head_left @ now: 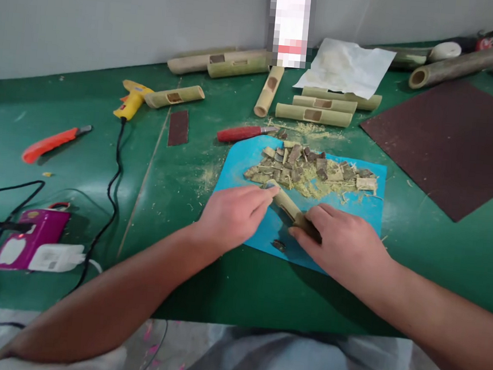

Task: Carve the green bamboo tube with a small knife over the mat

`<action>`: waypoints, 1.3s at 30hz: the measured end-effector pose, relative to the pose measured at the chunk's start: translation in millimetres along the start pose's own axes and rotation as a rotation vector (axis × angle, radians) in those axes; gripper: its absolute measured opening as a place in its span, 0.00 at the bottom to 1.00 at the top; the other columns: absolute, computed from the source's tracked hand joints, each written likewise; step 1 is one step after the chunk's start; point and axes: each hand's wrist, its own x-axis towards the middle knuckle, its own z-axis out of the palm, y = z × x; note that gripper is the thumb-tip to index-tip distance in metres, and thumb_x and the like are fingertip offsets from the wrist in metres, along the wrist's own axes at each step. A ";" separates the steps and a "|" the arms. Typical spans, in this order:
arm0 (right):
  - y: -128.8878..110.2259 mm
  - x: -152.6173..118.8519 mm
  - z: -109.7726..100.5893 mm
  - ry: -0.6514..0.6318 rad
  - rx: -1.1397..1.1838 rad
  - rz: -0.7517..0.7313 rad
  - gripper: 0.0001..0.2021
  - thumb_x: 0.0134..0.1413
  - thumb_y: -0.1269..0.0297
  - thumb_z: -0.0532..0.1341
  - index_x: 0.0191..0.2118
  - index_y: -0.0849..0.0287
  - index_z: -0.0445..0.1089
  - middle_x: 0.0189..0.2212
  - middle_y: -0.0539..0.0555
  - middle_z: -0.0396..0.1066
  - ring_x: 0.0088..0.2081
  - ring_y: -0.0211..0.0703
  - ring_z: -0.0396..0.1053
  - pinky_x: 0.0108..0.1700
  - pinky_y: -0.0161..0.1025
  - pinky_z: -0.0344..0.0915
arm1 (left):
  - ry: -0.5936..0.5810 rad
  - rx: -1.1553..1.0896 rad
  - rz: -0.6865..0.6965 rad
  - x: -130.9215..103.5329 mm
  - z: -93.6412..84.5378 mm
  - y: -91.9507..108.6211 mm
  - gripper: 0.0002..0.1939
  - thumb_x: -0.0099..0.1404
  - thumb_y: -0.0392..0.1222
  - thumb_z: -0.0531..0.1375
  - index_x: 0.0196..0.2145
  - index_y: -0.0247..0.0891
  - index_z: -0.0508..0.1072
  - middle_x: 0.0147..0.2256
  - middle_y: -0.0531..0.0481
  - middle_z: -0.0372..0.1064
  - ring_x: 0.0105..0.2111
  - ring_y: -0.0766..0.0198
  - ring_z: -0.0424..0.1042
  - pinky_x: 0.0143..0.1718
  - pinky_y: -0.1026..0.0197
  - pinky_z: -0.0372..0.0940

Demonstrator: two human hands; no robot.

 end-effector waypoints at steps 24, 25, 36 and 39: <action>4.3 -2.9 1.0 0.128 -0.007 -0.074 0.14 0.64 0.62 0.55 0.28 0.60 0.69 0.24 0.51 0.67 0.23 0.37 0.62 0.26 0.40 0.48 | -0.069 -0.121 -0.009 6.3 5.0 0.0 0.17 0.76 0.40 0.50 0.54 0.36 0.75 0.35 0.47 0.78 0.34 0.65 0.78 0.35 0.65 0.71; 4.5 -2.9 0.8 0.125 -0.012 -0.069 0.14 0.64 0.62 0.55 0.28 0.60 0.70 0.24 0.51 0.67 0.23 0.37 0.62 0.26 0.40 0.47 | -0.030 -0.100 -0.041 6.2 5.0 -0.7 0.17 0.76 0.40 0.50 0.54 0.36 0.75 0.36 0.46 0.78 0.35 0.64 0.78 0.36 0.65 0.71; 5.6 -2.3 -1.9 0.032 -0.005 -0.015 0.16 0.65 0.60 0.53 0.27 0.59 0.68 0.24 0.51 0.68 0.23 0.36 0.60 0.27 0.40 0.46 | -0.036 -0.097 -0.052 8.5 5.5 -5.4 0.18 0.76 0.40 0.50 0.55 0.34 0.74 0.36 0.45 0.78 0.34 0.63 0.77 0.35 0.64 0.71; 5.6 -1.6 -2.9 0.030 0.016 -0.017 0.16 0.65 0.61 0.52 0.27 0.59 0.68 0.24 0.51 0.67 0.23 0.36 0.60 0.27 0.39 0.46 | -0.096 -0.129 -0.018 9.5 5.4 -8.1 0.18 0.76 0.40 0.50 0.56 0.37 0.74 0.35 0.47 0.78 0.34 0.64 0.77 0.34 0.65 0.71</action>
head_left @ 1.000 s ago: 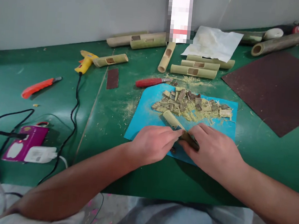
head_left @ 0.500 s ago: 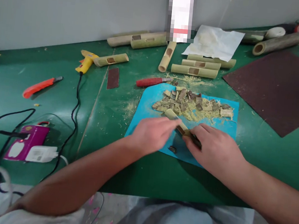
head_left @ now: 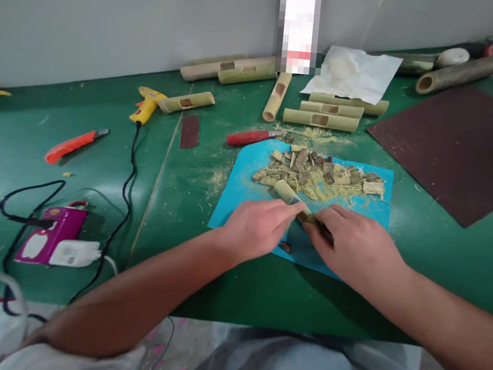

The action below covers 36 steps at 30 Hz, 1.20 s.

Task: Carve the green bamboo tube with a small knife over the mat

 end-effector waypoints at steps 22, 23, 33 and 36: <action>-1.2 0.3 -1.2 -0.027 -0.012 0.077 0.15 0.63 0.59 0.54 0.28 0.58 0.70 0.26 0.51 0.70 0.23 0.36 0.61 0.26 0.39 0.44 | 0.047 -0.043 -0.076 5.2 -2.5 -6.5 0.17 0.74 0.39 0.53 0.54 0.36 0.76 0.37 0.46 0.79 0.34 0.63 0.78 0.36 0.64 0.72; -0.9 0.2 -1.2 -0.026 -0.011 0.077 0.15 0.63 0.59 0.54 0.28 0.58 0.70 0.26 0.51 0.70 0.23 0.36 0.61 0.26 0.39 0.44 | 0.029 -0.042 -0.061 5.5 -2.5 -6.7 0.17 0.75 0.39 0.52 0.55 0.37 0.75 0.36 0.47 0.79 0.34 0.63 0.78 0.36 0.64 0.72; -0.7 1.0 -1.8 -0.036 -0.004 0.105 0.15 0.63 0.57 0.55 0.29 0.58 0.71 0.25 0.51 0.70 0.22 0.36 0.61 0.25 0.39 0.43 | 0.091 0.003 -0.042 4.3 -3.1 -8.9 0.17 0.75 0.39 0.52 0.53 0.35 0.76 0.35 0.47 0.79 0.33 0.63 0.77 0.34 0.65 0.70; -0.7 0.4 -2.0 -0.030 -0.010 0.094 0.15 0.63 0.57 0.55 0.29 0.58 0.71 0.26 0.51 0.71 0.23 0.36 0.61 0.25 0.39 0.43 | 0.068 0.018 -0.044 3.1 -2.8 -10.1 0.18 0.75 0.40 0.51 0.55 0.35 0.75 0.36 0.46 0.79 0.35 0.63 0.78 0.36 0.65 0.71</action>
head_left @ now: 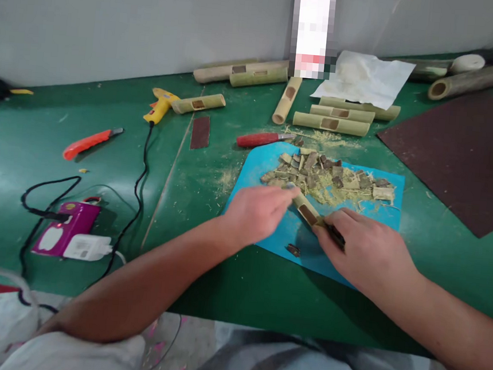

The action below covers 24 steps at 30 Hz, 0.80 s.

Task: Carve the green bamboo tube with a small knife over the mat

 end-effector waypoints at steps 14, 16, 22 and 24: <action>-0.6 -0.1 0.5 0.075 -0.054 -0.049 0.16 0.63 0.59 0.53 0.26 0.58 0.68 0.23 0.51 0.68 0.21 0.36 0.59 0.26 0.39 0.44 | 0.084 0.006 -0.013 -2.5 2.1 -0.7 0.16 0.74 0.38 0.53 0.54 0.32 0.76 0.33 0.46 0.78 0.32 0.64 0.77 0.35 0.65 0.70; -0.7 0.0 0.9 0.066 -0.052 -0.046 0.16 0.63 0.60 0.54 0.26 0.58 0.68 0.23 0.51 0.69 0.21 0.36 0.60 0.26 0.39 0.44 | 0.054 0.008 0.024 -2.4 1.7 -0.9 0.17 0.74 0.37 0.53 0.55 0.32 0.75 0.33 0.46 0.78 0.31 0.64 0.76 0.33 0.65 0.70; -1.0 -0.1 0.5 0.062 -0.055 -0.042 0.17 0.64 0.60 0.53 0.26 0.58 0.69 0.23 0.51 0.69 0.21 0.36 0.59 0.26 0.39 0.44 | 0.115 0.033 0.025 -2.5 1.4 1.1 0.16 0.74 0.37 0.54 0.53 0.30 0.76 0.33 0.46 0.78 0.30 0.63 0.76 0.31 0.64 0.69; -0.6 0.0 0.5 0.074 -0.058 -0.054 0.16 0.63 0.60 0.53 0.26 0.58 0.69 0.23 0.51 0.69 0.21 0.36 0.59 0.26 0.39 0.44 | 0.070 0.032 0.048 -3.2 1.4 1.3 0.17 0.74 0.37 0.53 0.54 0.31 0.76 0.32 0.47 0.77 0.29 0.64 0.76 0.31 0.65 0.69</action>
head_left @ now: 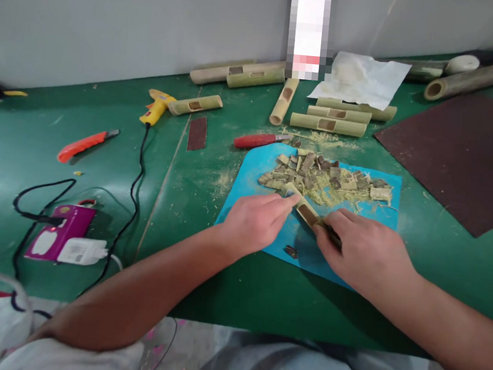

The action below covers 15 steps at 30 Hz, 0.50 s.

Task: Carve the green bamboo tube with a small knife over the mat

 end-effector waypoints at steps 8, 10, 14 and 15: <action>0.5 -0.9 2.1 0.033 -0.023 -0.012 0.17 0.64 0.59 0.54 0.25 0.59 0.68 0.22 0.50 0.68 0.21 0.36 0.59 0.26 0.39 0.43 | -0.003 0.016 -0.010 -1.9 0.6 -0.6 0.17 0.75 0.38 0.52 0.55 0.33 0.75 0.34 0.46 0.78 0.31 0.66 0.77 0.33 0.67 0.70; 0.1 -1.3 2.5 0.036 -0.019 -0.009 0.17 0.64 0.59 0.53 0.26 0.59 0.69 0.22 0.50 0.68 0.21 0.36 0.59 0.26 0.39 0.43 | 0.013 0.005 -0.034 -1.6 1.0 0.0 0.17 0.75 0.38 0.52 0.54 0.34 0.75 0.35 0.46 0.79 0.32 0.66 0.77 0.34 0.67 0.71; 0.1 -1.3 2.4 0.035 -0.022 -0.006 0.17 0.64 0.59 0.53 0.26 0.59 0.68 0.22 0.50 0.68 0.20 0.36 0.59 0.25 0.39 0.43 | 0.020 0.024 -0.019 -1.0 1.5 1.0 0.17 0.75 0.38 0.52 0.55 0.32 0.75 0.34 0.46 0.78 0.31 0.65 0.77 0.33 0.66 0.70; 0.3 -1.3 2.2 0.034 -0.022 -0.007 0.17 0.64 0.60 0.53 0.26 0.59 0.68 0.22 0.50 0.68 0.20 0.36 0.59 0.25 0.39 0.43 | 0.007 0.017 -0.013 -1.0 1.5 1.0 0.17 0.75 0.38 0.52 0.55 0.33 0.75 0.33 0.46 0.78 0.31 0.65 0.77 0.33 0.66 0.70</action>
